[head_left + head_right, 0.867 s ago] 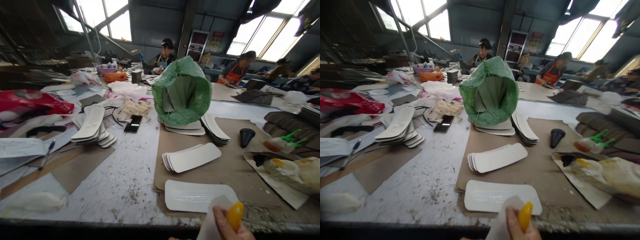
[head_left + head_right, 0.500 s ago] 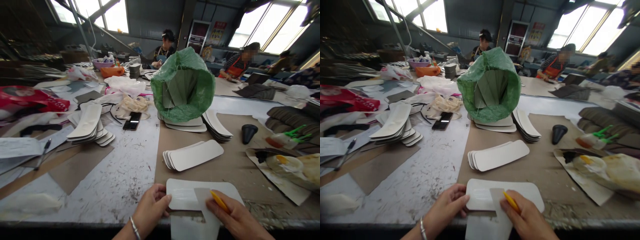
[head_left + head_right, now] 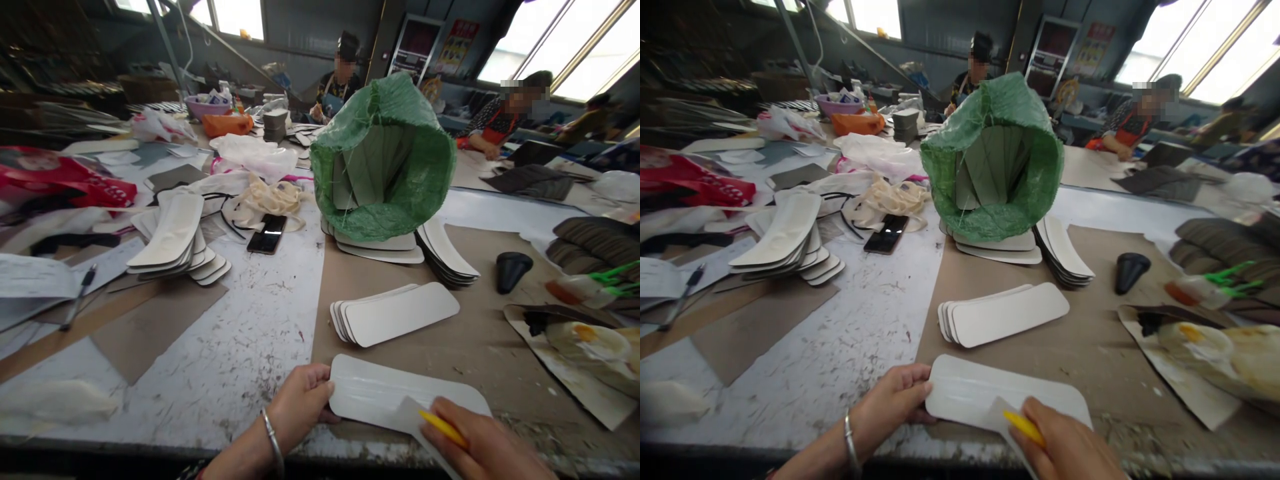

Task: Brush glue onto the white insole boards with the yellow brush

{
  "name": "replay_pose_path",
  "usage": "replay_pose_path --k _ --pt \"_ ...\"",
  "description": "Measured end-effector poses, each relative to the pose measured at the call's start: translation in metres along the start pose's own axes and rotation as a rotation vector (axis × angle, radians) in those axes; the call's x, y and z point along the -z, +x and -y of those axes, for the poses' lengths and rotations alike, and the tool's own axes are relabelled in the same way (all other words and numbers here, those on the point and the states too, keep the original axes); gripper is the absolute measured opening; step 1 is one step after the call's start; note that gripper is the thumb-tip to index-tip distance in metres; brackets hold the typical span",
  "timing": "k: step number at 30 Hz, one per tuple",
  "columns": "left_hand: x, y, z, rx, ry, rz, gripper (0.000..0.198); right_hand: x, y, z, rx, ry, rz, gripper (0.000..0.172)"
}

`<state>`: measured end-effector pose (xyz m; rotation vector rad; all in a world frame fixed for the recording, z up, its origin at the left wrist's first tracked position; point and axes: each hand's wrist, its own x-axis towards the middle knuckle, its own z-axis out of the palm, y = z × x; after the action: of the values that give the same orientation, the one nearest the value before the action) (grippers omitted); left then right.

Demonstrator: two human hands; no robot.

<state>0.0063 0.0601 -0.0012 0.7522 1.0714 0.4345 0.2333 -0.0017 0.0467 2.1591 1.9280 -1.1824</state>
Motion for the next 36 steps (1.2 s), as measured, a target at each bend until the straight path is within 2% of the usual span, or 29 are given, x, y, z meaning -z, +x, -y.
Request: replay_pose_path --k 1,5,8,12,20,28,36 --pt "0.0 0.0 -0.001 0.002 -0.011 0.009 0.026 -0.001 0.011 0.012 0.034 -0.038 0.034 0.029" --pt "0.0 -0.001 -0.007 0.02 -0.073 0.039 0.026 -0.006 0.049 0.051 0.145 0.052 0.192 0.021" --pt "0.001 -0.001 -0.011 0.047 -0.104 0.035 0.025 -0.01 0.067 0.059 0.135 0.019 0.202 0.019" --pt "0.002 0.0 -0.013 0.063 -0.142 0.047 0.023 -0.012 0.081 0.058 0.114 -0.029 0.205 0.018" --pt "0.004 0.005 -0.008 0.08 -0.164 0.037 0.025 -0.014 0.085 0.061 0.058 -0.098 0.217 0.017" --pt "0.002 0.003 -0.006 0.057 -0.156 0.028 0.018 -0.015 0.08 0.063 0.073 -0.153 0.158 0.018" --pt "-0.003 0.015 0.008 0.003 -0.078 -0.123 0.021 -0.015 0.073 0.07 0.122 -0.208 0.107 0.02"
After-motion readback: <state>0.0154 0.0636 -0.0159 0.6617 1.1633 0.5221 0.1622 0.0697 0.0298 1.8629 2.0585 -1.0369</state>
